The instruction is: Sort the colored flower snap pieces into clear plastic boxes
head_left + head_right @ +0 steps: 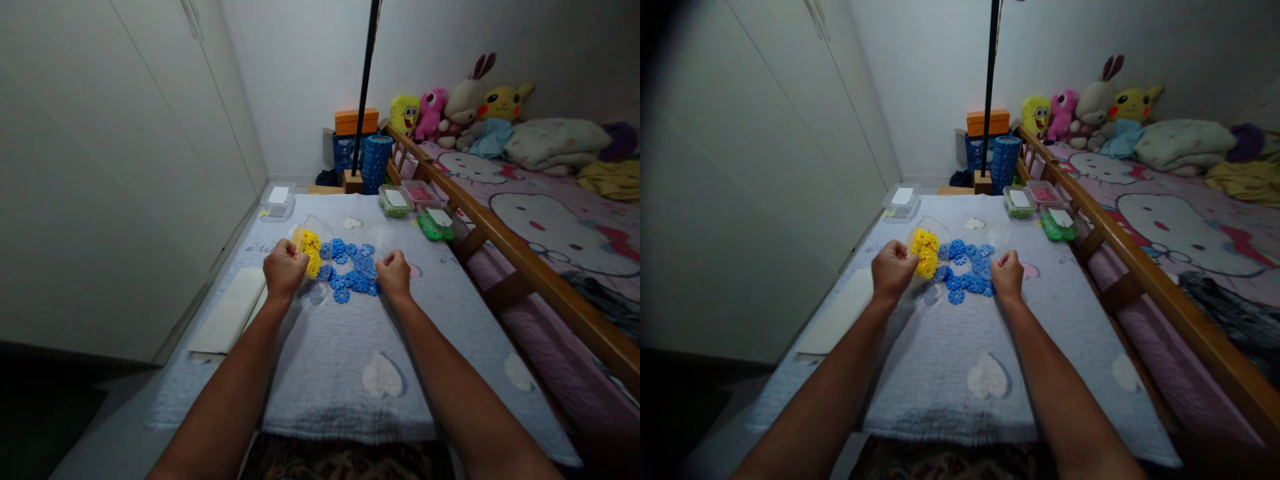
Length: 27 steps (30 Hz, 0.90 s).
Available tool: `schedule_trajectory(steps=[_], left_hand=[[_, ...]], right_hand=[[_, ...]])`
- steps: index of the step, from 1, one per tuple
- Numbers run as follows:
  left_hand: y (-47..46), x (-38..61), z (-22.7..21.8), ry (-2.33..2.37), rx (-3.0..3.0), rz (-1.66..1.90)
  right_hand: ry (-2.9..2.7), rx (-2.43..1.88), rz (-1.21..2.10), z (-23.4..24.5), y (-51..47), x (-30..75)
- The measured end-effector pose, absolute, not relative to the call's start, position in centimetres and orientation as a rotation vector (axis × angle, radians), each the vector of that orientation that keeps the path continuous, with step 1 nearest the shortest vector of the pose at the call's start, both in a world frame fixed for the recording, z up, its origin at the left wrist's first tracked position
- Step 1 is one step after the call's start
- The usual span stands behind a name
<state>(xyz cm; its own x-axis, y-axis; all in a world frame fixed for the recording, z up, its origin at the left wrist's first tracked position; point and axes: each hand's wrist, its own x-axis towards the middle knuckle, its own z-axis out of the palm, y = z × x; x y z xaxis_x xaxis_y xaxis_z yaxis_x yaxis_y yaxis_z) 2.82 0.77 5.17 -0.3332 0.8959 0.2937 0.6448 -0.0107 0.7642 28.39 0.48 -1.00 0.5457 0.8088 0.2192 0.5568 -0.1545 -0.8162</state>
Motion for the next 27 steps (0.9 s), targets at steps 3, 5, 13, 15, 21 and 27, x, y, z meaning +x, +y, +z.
schedule_trajectory(steps=[3,5,13,15,21,27], left_hand=[[0.9,3.5,5.3,1.998,1.698,1.221],[1.0,4.0,5.4,2.008,1.771,1.193],[1.0,6.5,5.6,2.073,2.1,0.91],[0.8,7.2,5.8,2.036,2.208,0.842],[0.8,9.4,6.3,1.714,2.544,0.705],[2.0,10.0,5.9,1.395,2.748,0.668]], right_hand=[[-1.071,-1.825,0.362,-1.1,-0.1,30.1],[-1.044,-1.816,0.351,-1.3,-0.5,31.0],[-0.972,-1.723,0.355,-2.3,-1.3,31.5],[-0.96,-1.696,0.373,-2.4,-1.4,31.5],[-0.899,-1.648,0.434,-2.6,-1.4,31.7],[-0.819,-1.605,0.474,-2.4,-1.4,31.7]])
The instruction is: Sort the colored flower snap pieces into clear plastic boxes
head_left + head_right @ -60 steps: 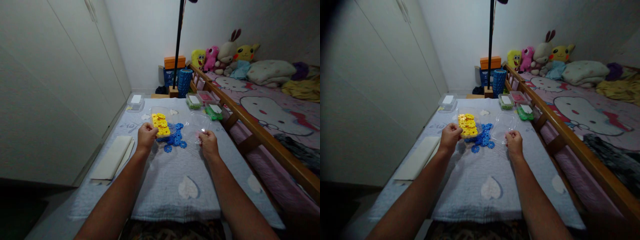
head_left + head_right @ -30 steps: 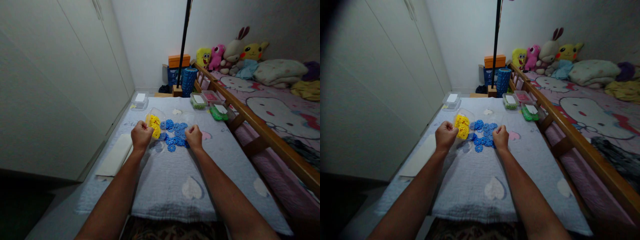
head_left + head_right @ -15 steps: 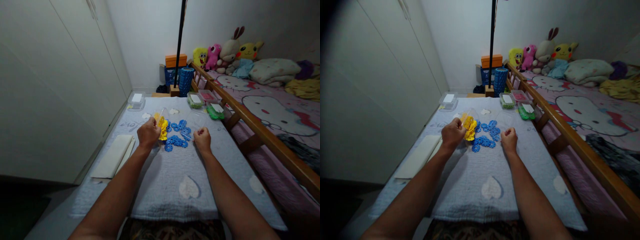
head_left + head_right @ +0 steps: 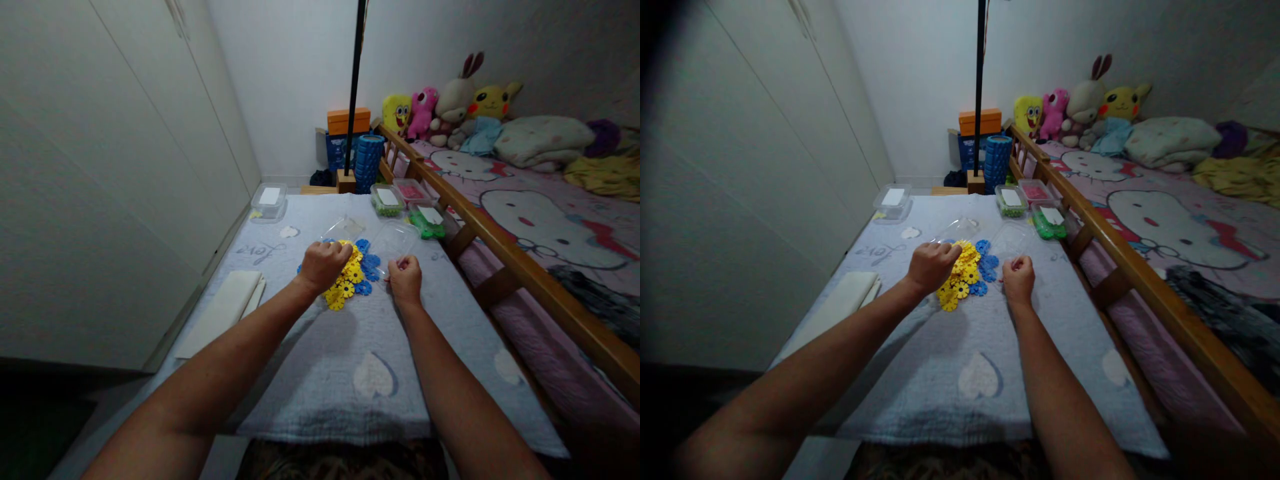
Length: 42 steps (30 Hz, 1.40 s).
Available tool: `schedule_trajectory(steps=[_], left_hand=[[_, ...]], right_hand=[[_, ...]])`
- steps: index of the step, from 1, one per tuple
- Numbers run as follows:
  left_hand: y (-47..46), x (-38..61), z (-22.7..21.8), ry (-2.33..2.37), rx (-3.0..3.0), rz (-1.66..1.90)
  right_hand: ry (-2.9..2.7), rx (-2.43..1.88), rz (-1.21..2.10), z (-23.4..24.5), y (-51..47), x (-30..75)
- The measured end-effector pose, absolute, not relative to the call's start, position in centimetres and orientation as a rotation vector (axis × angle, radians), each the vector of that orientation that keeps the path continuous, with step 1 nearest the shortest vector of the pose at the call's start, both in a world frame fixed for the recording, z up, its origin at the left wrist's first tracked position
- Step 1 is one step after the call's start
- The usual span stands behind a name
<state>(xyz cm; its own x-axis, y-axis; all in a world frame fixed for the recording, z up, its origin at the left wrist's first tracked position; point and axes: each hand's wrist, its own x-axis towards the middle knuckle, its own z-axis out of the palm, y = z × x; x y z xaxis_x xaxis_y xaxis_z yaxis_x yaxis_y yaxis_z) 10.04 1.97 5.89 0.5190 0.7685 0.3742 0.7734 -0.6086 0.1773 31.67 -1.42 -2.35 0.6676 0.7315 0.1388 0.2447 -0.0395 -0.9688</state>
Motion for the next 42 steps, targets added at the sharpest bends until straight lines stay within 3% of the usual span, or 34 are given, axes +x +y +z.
schedule_trajectory(steps=[11,17,26,34,42], left_hand=[[4.3,6.8,7.6,-1.417,-2.541,-0.729],[3.0,5.3,6.6,-1.959,-2.134,-1.37],[-0.9,7.2,3.5,-2.314,-2.09,-2.529],[-2.3,9.2,1.4,-2.363,-2.158,-2.821],[-2.6,9.3,0.8,-2.383,-2.16,-2.888]], right_hand=[[-0.761,-1.546,0.321,-2.3,-1.4,32.2],[-0.699,-1.348,0.577,-1.4,-1.7,31.2],[-0.723,-1.19,0.827,1.3,-3.2,28.1],[-0.837,-1.252,0.733,-0.8,-2.9,27.5],[-0.981,-1.352,0.635,-2.0,-2.7,27.7]])
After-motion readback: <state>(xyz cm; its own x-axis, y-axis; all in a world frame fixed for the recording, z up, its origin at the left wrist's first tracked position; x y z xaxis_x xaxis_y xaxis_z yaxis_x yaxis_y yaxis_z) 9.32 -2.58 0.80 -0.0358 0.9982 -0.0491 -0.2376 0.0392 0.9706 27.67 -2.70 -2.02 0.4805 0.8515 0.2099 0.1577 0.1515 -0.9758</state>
